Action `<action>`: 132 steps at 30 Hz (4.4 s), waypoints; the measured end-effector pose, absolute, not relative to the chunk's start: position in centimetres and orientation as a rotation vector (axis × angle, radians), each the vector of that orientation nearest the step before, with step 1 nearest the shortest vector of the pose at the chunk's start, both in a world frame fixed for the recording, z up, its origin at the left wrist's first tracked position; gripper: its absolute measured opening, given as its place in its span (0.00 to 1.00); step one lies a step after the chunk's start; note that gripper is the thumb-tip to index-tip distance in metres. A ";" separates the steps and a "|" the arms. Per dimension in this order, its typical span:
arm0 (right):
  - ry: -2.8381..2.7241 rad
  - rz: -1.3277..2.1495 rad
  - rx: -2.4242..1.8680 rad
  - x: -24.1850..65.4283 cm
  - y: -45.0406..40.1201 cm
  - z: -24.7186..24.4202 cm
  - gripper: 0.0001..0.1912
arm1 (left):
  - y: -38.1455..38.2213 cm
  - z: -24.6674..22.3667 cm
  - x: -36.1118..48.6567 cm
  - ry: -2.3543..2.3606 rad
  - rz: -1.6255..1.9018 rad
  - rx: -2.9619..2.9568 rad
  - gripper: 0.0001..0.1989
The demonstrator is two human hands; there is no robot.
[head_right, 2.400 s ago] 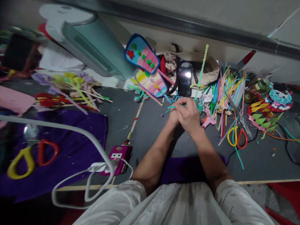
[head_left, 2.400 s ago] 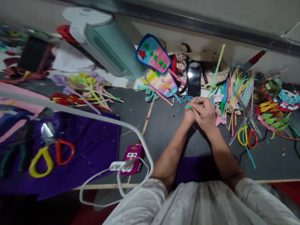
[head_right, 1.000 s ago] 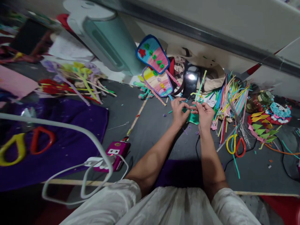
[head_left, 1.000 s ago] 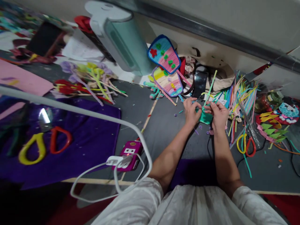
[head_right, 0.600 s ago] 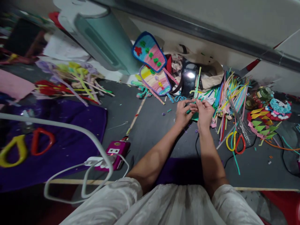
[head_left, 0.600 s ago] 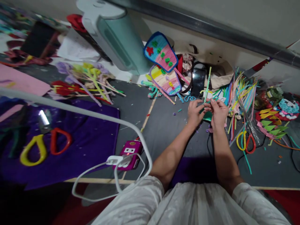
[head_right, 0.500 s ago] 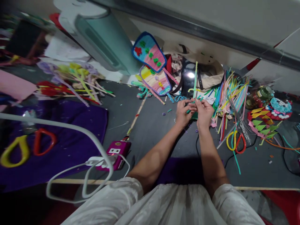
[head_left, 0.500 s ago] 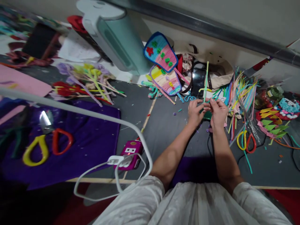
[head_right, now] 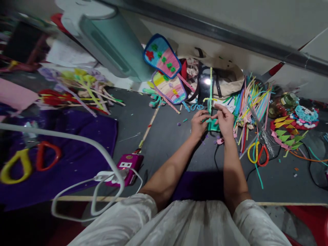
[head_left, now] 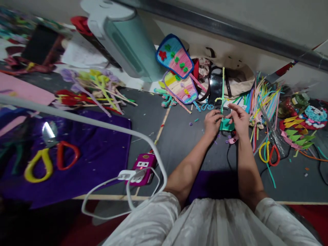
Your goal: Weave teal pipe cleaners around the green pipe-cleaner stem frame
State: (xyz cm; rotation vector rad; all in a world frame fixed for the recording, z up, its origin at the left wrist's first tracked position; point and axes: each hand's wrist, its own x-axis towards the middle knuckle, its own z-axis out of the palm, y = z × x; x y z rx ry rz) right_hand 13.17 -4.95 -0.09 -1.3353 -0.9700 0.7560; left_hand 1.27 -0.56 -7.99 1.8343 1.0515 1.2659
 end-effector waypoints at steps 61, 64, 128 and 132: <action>-1.290 0.398 -1.500 12.2 -4.8 -2.6 0.10 | -1.0 -7.0 1.0 1.104 1.515 1.891 0.13; -1.226 0.472 -1.469 12.3 -4.6 -2.9 0.11 | -1.2 -6.8 1.1 1.115 1.521 1.839 0.14; -0.795 0.689 -1.216 13.1 -3.6 -4.2 0.17 | 1.2 -3.4 -1.1 0.853 1.241 0.673 0.18; -0.795 0.718 -1.205 13.2 -3.5 -4.3 0.19 | 1.2 -3.6 -0.9 0.835 1.245 0.673 0.20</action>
